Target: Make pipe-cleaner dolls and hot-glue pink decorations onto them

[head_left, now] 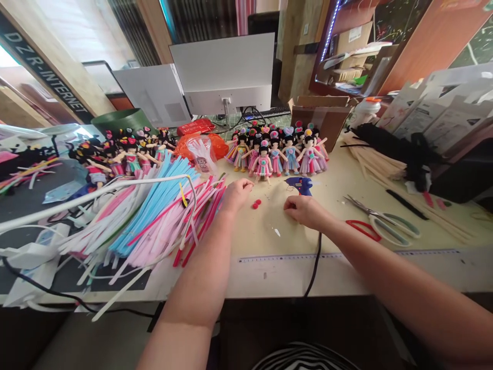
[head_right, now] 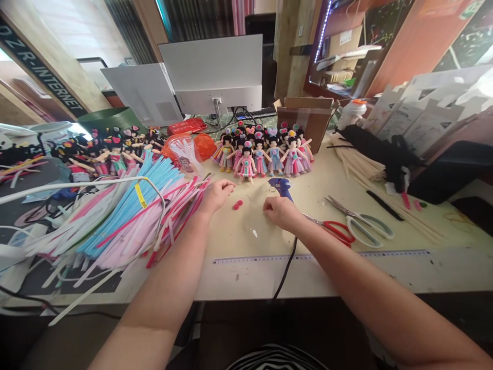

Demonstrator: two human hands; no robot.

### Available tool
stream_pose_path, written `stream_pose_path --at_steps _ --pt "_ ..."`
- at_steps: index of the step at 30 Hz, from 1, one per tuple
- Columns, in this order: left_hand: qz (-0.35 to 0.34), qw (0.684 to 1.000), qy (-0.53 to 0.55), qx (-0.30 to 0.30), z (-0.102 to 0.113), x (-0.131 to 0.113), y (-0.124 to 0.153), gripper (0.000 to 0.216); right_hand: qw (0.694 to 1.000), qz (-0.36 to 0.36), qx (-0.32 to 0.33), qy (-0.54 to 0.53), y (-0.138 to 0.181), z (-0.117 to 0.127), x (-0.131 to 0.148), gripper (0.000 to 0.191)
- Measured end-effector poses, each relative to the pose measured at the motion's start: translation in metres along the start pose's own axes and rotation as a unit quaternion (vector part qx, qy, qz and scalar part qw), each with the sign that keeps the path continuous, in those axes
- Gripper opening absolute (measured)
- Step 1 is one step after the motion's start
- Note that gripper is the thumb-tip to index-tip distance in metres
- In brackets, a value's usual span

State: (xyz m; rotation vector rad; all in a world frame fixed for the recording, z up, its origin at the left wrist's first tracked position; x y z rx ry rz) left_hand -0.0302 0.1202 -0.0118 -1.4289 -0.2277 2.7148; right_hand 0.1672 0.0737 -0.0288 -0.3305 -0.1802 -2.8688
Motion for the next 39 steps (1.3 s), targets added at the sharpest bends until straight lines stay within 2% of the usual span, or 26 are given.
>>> stream_pose_path --at_steps 5,10,13,17,19,24,27,30,34,39 --pt "-0.006 1.000 -0.003 0.000 0.000 0.000 -0.001 0.024 0.999 0.020 -0.005 0.034 -0.010 -0.007 0.006 0.009" --pt "-0.019 1.000 -0.007 0.006 -0.003 0.001 -0.003 0.025 0.999 0.040 0.015 0.021 0.002 -0.003 0.008 0.011" --pt "-0.021 1.000 0.004 0.004 -0.002 0.001 -0.005 0.026 0.998 0.011 0.040 -0.045 0.019 0.003 -0.007 0.012" --pt "-0.021 1.000 0.011 0.006 -0.003 0.000 -0.005 0.026 0.981 -0.023 0.066 -0.180 0.044 0.006 -0.031 0.008" --pt "-0.019 1.000 0.011 0.008 -0.004 0.001 -0.005 0.026 0.978 -0.025 0.071 -0.194 0.053 0.007 -0.038 0.006" --pt "-0.021 1.000 0.010 0.010 -0.005 0.002 -0.006 0.028 0.983 -0.046 0.097 -0.150 0.069 -0.001 -0.044 0.014" --pt "-0.020 1.000 0.006 0.012 -0.006 0.003 -0.006 0.028 0.987 -0.013 0.102 -0.128 0.074 -0.003 -0.030 0.011" --pt "-0.018 1.000 0.002 0.014 -0.006 0.002 -0.006 0.027 0.993 0.029 0.079 -0.077 0.074 0.000 -0.011 0.006" --pt "-0.024 1.000 0.004 0.010 -0.005 0.001 -0.005 0.026 0.996 0.044 0.075 -0.013 0.072 -0.003 0.003 0.005" --pt "-0.029 1.000 0.007 0.003 -0.006 0.003 -0.006 0.025 0.991 0.058 0.072 0.094 0.074 -0.009 0.013 0.013"
Point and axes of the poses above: each hand's wrist, its own y-axis away from the middle knuckle, its own z-axis out of the back of the hand, x = y × z, the point moved 8 cm from there along -y, towards the middle knuckle, and after that the axes turned 12 degrees about y, right-handed, at the moved point
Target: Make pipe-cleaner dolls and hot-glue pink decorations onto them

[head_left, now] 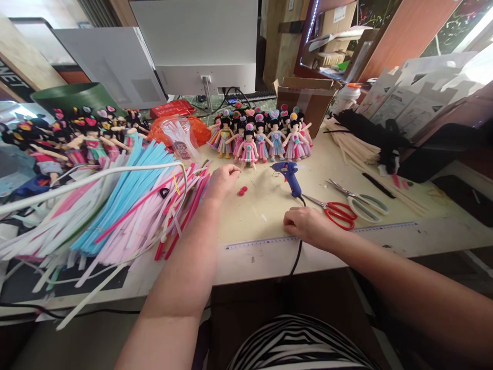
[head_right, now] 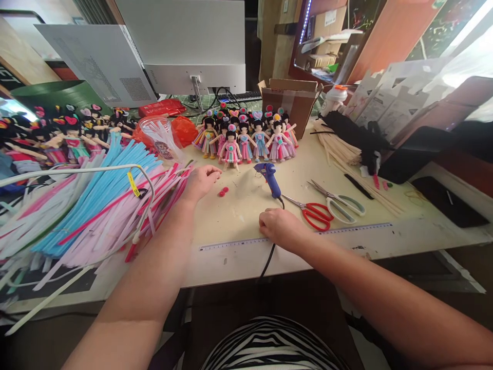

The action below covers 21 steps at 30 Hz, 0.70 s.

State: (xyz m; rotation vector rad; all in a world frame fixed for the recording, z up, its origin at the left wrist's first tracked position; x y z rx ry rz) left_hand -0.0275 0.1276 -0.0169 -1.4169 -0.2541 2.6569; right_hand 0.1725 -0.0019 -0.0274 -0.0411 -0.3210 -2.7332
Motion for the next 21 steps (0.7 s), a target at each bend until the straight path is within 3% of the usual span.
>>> stream_pose_path --at_steps 10,21 --pt "0.004 1.000 0.000 -0.007 0.002 -0.003 0.001 0.025 0.983 0.039 0.033 0.175 0.006 -0.005 0.016 0.020" --pt "0.013 1.000 0.001 -0.009 0.004 -0.006 0.002 0.025 0.987 0.061 0.000 0.148 0.011 -0.014 0.017 0.015"
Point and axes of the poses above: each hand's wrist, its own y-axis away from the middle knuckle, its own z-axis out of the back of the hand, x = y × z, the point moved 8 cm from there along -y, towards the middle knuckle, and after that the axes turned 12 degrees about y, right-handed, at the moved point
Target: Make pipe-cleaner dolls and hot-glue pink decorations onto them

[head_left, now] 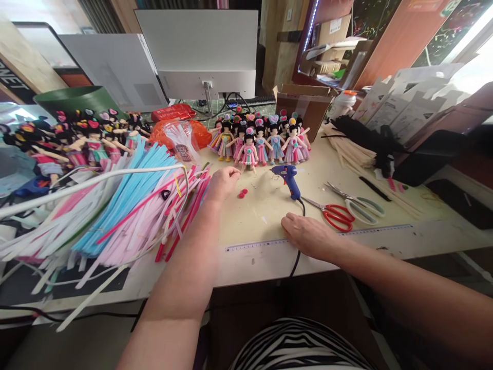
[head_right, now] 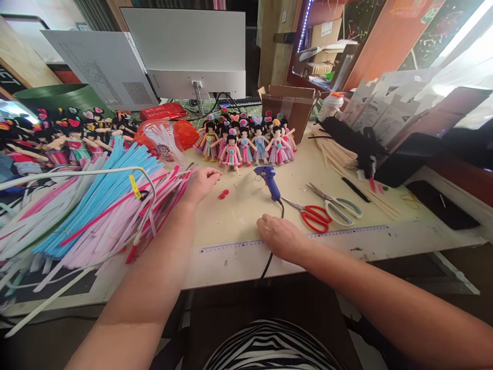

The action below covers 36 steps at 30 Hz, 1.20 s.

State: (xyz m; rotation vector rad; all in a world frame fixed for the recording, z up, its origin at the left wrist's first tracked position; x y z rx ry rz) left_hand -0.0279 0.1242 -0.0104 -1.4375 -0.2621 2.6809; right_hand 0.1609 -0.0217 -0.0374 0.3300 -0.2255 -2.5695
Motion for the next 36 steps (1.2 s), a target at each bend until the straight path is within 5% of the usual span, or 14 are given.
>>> stream_pose_path --at_steps 3,7,12,25,36 --pt "-0.003 1.000 -0.006 -0.002 0.000 0.000 0.000 0.025 0.994 -0.019 -0.036 -0.101 0.003 0.001 -0.018 0.012" --pt "-0.006 1.000 -0.009 -0.001 0.000 0.000 -0.001 0.025 0.947 -0.169 -0.083 -0.260 0.004 0.000 -0.077 0.010" --pt "-0.008 1.000 -0.002 0.005 -0.001 0.000 -0.001 0.025 0.912 -0.158 -0.062 -0.373 -0.009 -0.004 -0.089 0.009" --pt "0.004 1.000 -0.012 0.009 -0.002 0.004 -0.002 0.024 0.991 -0.094 -0.001 -0.095 -0.028 0.003 -0.064 0.014" --pt "0.000 1.000 -0.006 0.008 -0.001 0.003 -0.003 0.025 0.987 -0.079 -0.021 -0.135 -0.008 -0.002 -0.059 0.013"
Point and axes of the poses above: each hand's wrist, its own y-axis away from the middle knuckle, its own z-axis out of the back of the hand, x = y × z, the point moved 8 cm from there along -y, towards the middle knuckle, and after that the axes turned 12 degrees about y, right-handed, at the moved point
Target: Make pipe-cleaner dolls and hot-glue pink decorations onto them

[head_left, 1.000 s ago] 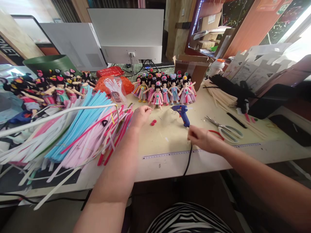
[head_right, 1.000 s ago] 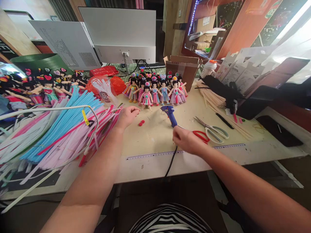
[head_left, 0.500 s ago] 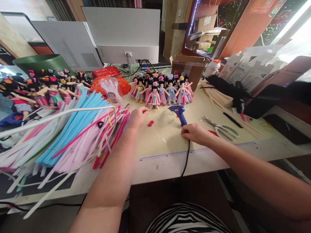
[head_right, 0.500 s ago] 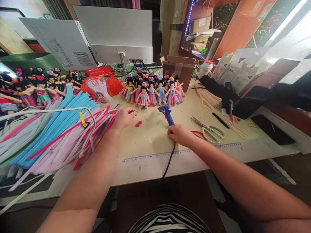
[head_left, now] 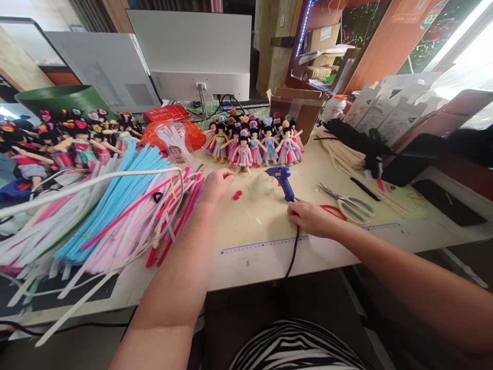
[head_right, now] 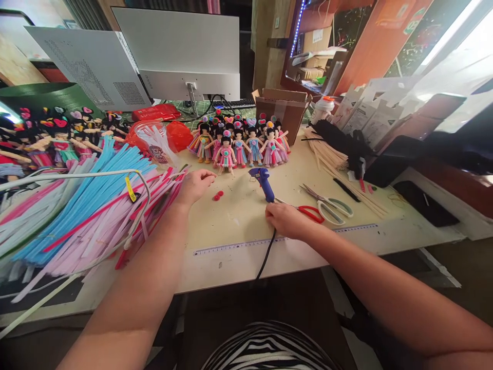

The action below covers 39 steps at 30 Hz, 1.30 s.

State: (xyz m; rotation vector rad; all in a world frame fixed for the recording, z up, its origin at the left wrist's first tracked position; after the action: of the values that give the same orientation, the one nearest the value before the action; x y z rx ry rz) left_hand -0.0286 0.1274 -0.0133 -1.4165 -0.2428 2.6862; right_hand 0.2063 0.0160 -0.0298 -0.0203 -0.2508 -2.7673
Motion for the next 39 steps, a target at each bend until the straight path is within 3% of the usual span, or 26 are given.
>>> stream_pose_path --at_steps 6,11,23,26,28,31,33,36,39 --pt "-0.002 1.000 -0.002 0.002 -0.001 0.002 -0.001 0.025 0.986 -0.053 0.033 -0.156 0.014 -0.001 -0.017 0.008" --pt "-0.005 1.000 0.003 0.008 -0.002 0.004 -0.001 0.026 0.990 -0.036 0.061 -0.121 0.015 -0.001 -0.011 0.013" --pt "0.003 1.000 -0.005 0.010 -0.001 -0.001 0.002 0.023 0.998 0.034 0.040 0.039 0.015 -0.004 0.011 0.015" --pt "0.004 1.000 -0.013 0.013 -0.002 -0.001 0.002 0.024 0.999 0.038 0.030 0.015 0.020 -0.004 0.014 0.016" --pt "0.008 1.000 -0.018 0.014 -0.003 0.000 0.002 0.024 0.995 0.030 0.054 -0.074 0.023 -0.005 0.011 0.013" --pt "0.010 1.000 -0.022 0.015 -0.004 0.003 0.002 0.025 0.950 -0.005 0.131 -0.283 0.028 -0.008 -0.002 0.009" --pt "0.009 1.000 -0.021 0.016 -0.004 0.005 0.002 0.025 0.903 -0.028 0.148 -0.401 0.028 0.001 -0.017 0.020" --pt "0.015 1.000 -0.008 0.018 -0.005 0.008 0.003 0.025 0.856 -0.039 0.113 -0.502 0.013 0.031 -0.052 0.037" --pt "0.038 0.999 0.001 0.001 -0.002 0.013 0.003 0.023 0.834 -0.058 0.030 -0.548 -0.021 0.078 -0.097 0.042"
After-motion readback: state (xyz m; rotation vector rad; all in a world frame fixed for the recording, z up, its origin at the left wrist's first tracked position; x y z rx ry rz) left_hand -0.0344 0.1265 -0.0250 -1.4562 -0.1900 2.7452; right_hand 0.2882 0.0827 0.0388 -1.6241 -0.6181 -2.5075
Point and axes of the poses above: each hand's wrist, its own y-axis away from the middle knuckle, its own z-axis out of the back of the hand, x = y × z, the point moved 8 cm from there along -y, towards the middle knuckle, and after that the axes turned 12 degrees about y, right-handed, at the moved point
